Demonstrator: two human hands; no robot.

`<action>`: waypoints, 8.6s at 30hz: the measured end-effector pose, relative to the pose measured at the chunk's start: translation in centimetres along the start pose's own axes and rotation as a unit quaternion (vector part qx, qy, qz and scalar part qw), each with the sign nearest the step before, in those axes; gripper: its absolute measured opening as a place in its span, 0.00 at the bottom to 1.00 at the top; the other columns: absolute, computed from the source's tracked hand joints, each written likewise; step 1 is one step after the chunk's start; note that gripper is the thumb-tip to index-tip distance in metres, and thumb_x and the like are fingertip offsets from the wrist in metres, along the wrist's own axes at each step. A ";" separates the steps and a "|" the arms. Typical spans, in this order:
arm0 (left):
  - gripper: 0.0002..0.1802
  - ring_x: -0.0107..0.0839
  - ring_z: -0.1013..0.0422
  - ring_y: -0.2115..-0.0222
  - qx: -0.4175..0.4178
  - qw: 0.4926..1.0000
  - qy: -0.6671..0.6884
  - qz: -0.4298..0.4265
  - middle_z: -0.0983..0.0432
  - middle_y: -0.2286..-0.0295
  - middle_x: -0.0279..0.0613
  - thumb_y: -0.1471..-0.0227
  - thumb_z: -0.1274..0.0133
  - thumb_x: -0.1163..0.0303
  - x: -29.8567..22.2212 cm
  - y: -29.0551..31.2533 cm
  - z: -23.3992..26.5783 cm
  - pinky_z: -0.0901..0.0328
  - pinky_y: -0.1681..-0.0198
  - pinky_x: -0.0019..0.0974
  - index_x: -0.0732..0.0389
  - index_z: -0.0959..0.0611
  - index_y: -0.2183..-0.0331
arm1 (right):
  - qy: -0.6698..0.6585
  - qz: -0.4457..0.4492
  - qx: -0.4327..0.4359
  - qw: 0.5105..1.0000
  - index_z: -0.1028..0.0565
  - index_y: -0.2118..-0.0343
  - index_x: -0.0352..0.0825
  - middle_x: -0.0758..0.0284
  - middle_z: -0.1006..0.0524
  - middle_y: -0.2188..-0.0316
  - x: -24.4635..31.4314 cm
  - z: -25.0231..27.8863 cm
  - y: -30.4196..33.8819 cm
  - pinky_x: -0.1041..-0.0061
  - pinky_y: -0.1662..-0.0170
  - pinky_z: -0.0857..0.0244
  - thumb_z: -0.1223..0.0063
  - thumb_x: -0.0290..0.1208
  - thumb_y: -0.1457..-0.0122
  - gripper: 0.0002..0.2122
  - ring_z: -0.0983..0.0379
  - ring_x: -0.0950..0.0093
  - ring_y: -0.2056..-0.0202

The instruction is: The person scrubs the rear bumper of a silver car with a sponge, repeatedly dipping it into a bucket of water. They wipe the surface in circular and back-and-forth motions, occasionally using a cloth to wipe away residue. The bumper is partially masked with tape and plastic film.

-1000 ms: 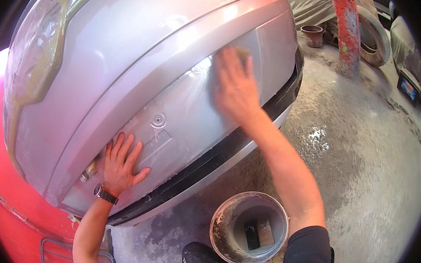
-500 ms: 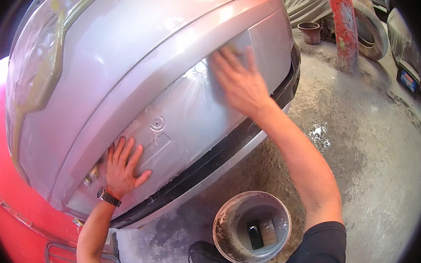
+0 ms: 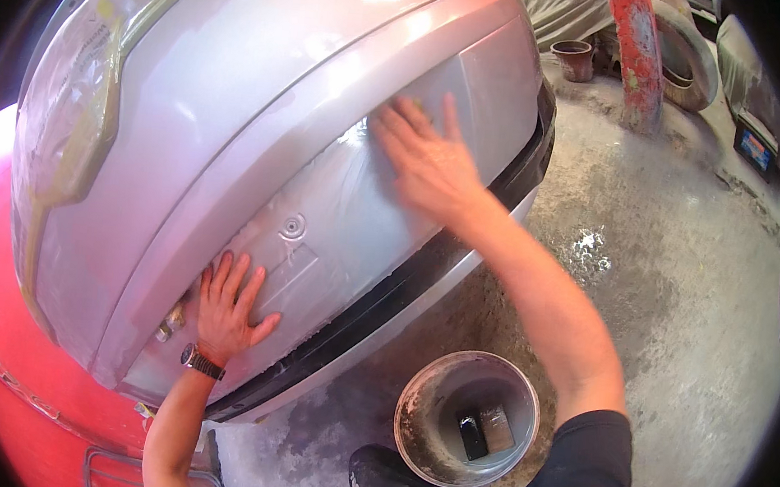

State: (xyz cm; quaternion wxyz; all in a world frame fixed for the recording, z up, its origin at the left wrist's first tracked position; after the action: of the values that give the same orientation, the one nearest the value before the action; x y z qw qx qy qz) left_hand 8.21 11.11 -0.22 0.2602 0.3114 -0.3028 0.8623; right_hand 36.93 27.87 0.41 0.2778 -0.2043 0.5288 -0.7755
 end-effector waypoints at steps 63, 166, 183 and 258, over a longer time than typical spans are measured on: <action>0.43 0.56 0.44 0.31 0.002 1.000 0.015 0.008 0.39 0.33 0.51 0.48 0.37 0.45 0.0 0.0 0.2 0.50 0.32 0.68 0.55 0.26 0.36 | -0.104 0.062 -0.063 0.991 0.31 0.35 0.31 0.59 0.31 0.33 9.3 -3.0 1.8 0.41 0.31 0.49 0.51 0.34 0.38 0.27 0.37 0.66 0.31; 0.41 0.51 0.41 0.32 -0.022 1.000 -0.001 0.014 0.37 0.33 0.46 0.48 0.37 0.43 0.0 -0.7 0.8 0.43 0.36 0.65 0.51 0.24 0.37 | -0.028 -0.092 -0.062 0.993 0.34 0.32 0.33 0.57 0.35 0.30 1.1 -2.4 1.2 0.36 0.30 0.56 0.46 0.36 0.37 0.30 0.41 0.65 0.29; 0.44 0.55 0.45 0.31 -0.004 1.000 0.019 0.013 0.40 0.32 0.50 0.49 0.36 0.47 0.2 0.2 -0.2 0.51 0.31 0.68 0.55 0.27 0.36 | -0.183 -0.022 -0.023 0.983 0.38 0.30 0.35 0.59 0.38 0.28 7.4 -3.6 2.1 0.36 0.29 0.58 0.45 0.35 0.37 0.32 0.44 0.65 0.27; 0.43 0.53 0.44 0.31 -0.023 0.999 0.039 0.018 0.39 0.32 0.47 0.51 0.35 0.48 0.6 0.2 -0.2 0.46 0.33 0.65 0.52 0.27 0.36 | 0.043 -0.119 -0.063 0.990 0.34 0.31 0.37 0.63 0.42 0.26 -2.4 -1.5 1.4 0.29 0.31 0.62 0.51 0.38 0.32 0.27 0.48 0.59 0.26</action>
State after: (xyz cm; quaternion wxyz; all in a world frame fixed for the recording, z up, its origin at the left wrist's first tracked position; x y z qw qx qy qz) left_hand 7.59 11.24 0.06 0.2631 0.2664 -0.3177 0.8711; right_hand 38.12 30.06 -1.48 0.1472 -0.2492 0.5602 -0.7762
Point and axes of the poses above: each hand's wrist, its own y-axis away from the middle knuckle, its own z-axis out of the back of the hand, x = y × z, the point moved 9 cm from there along -y, towards the middle knuckle
